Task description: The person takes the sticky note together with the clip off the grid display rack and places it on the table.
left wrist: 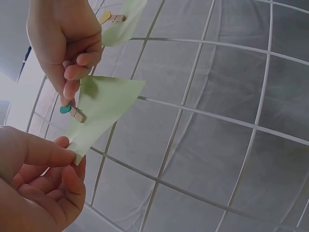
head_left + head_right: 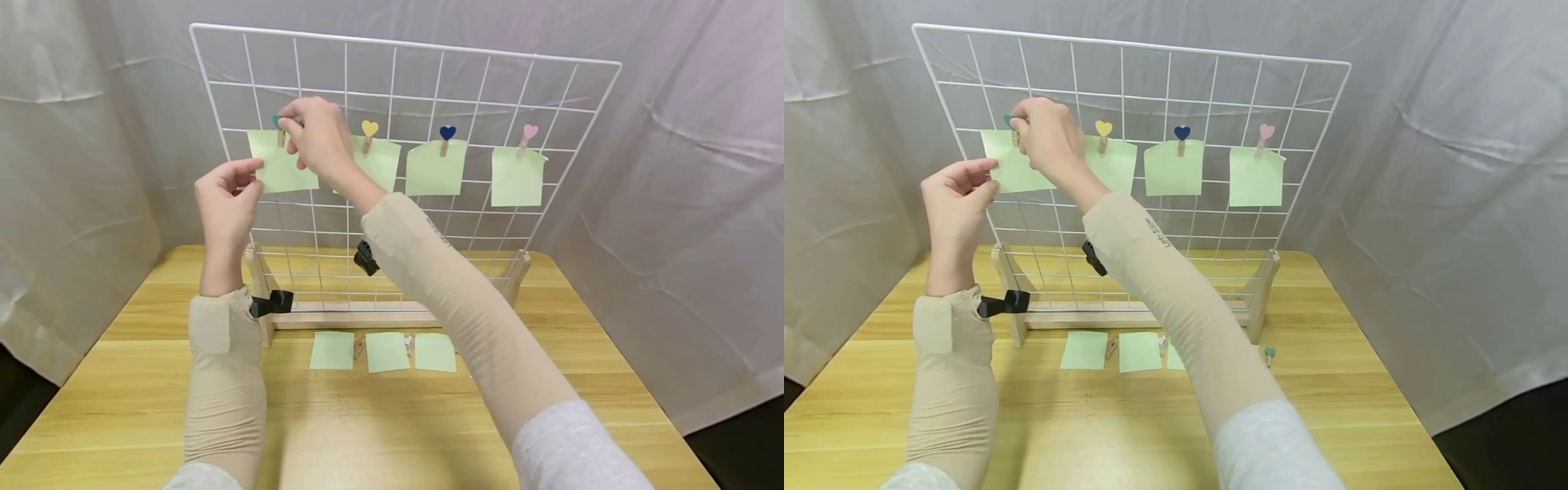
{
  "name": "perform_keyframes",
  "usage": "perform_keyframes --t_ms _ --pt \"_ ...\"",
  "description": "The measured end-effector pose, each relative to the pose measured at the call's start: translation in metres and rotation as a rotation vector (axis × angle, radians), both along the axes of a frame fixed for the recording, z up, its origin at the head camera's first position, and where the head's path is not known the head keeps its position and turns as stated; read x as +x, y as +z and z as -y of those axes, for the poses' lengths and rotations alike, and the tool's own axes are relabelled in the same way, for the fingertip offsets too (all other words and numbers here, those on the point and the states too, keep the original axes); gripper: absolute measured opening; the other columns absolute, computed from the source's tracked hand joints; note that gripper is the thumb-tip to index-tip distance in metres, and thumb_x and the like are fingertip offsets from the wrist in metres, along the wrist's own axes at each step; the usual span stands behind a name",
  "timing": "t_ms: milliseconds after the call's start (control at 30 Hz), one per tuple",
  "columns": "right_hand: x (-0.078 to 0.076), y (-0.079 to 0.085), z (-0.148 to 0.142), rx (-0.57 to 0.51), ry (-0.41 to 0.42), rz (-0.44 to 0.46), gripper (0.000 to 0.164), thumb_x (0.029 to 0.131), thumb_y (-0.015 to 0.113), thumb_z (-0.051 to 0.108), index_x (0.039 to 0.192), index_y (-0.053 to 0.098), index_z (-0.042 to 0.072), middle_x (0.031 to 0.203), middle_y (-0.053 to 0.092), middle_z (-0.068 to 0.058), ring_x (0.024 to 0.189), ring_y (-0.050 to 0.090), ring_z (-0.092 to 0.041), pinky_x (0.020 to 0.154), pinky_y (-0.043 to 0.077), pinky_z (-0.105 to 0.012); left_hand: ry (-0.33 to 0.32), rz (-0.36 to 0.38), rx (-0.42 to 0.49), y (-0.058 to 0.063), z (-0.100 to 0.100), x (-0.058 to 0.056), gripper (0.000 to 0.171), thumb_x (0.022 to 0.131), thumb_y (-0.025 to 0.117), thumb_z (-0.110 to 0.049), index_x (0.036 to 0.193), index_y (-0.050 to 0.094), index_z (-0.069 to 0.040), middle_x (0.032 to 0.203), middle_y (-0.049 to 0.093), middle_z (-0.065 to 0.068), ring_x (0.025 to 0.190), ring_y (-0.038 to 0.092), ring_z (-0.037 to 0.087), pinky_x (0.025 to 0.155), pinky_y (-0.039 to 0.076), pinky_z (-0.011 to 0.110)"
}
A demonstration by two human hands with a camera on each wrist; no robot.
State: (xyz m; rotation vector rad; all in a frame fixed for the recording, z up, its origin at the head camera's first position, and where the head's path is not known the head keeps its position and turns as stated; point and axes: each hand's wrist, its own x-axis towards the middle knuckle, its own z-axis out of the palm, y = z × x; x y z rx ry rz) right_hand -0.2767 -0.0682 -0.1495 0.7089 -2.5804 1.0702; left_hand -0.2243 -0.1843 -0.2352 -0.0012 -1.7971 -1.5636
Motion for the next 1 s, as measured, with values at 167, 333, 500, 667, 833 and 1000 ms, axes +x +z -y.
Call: perform_keyframes --t_ms 167,333,500,667,833,1000 --pt "0.0015 -0.0037 -0.0002 -0.098 0.004 -0.031 0.021 0.09 0.054 0.02 0.106 0.067 0.017 0.062 0.061 0.001 0.044 0.055 -0.011 0.043 0.04 -0.02 0.01 -0.006 -0.016 0.0012 -0.0002 0.002 0.023 0.082 0.052 0.003 0.1 0.066 0.002 0.071 0.054 0.0 0.068 0.046 0.011 0.059 0.037 0.019" --pt "0.0027 -0.005 -0.0003 -0.136 -0.006 -0.061 0.02 0.089 0.055 0.019 0.103 0.069 0.016 0.06 0.06 0.001 0.043 0.055 -0.01 0.044 0.041 -0.019 0.014 -0.004 -0.026 0.0032 -0.0003 0.0046 0.023 0.082 0.052 0.002 0.101 0.066 0.002 0.071 0.054 -0.001 0.067 0.046 0.011 0.058 0.037 0.019" --pt "0.0034 -0.0031 -0.0022 -0.193 0.003 -0.122 0.018 0.089 0.055 0.017 0.097 0.07 0.014 0.055 0.058 0.0 0.04 0.054 -0.011 0.043 0.042 -0.018 0.016 -0.004 -0.01 0.0044 0.0005 0.006 0.023 0.081 0.052 0.004 0.099 0.066 0.002 0.069 0.054 -0.001 0.066 0.046 0.01 0.057 0.036 0.018" --pt "0.0022 -0.0038 -0.0054 -0.208 0.011 -0.128 0.021 0.089 0.055 0.016 0.105 0.068 0.013 0.056 0.058 0.0 0.04 0.054 -0.011 0.043 0.042 -0.018 0.011 -0.009 0.006 0.0053 -0.0008 0.0059 0.024 0.08 0.051 0.005 0.098 0.067 0.002 0.068 0.054 -0.001 0.066 0.046 0.01 0.056 0.036 0.018" --pt "0.0017 -0.0067 -0.0069 -0.225 0.033 -0.144 0.023 0.09 0.054 0.016 0.11 0.065 0.011 0.056 0.059 0.0 0.04 0.054 -0.011 0.042 0.041 -0.018 0.009 -0.02 0.022 0.0053 -0.0021 0.0067 0.023 0.08 0.051 0.005 0.098 0.067 0.003 0.068 0.053 -0.001 0.066 0.046 0.01 0.057 0.036 0.018" --pt "0.0016 -0.01 -0.0089 -0.261 0.07 -0.158 0.024 0.09 0.054 0.015 0.11 0.065 0.009 0.056 0.059 -0.001 0.04 0.053 -0.011 0.04 0.04 -0.018 0.011 -0.022 0.033 0.0031 -0.0028 0.0082 0.023 0.08 0.052 0.005 0.097 0.067 0.003 0.067 0.053 0.0 0.065 0.046 0.011 0.056 0.035 0.018"
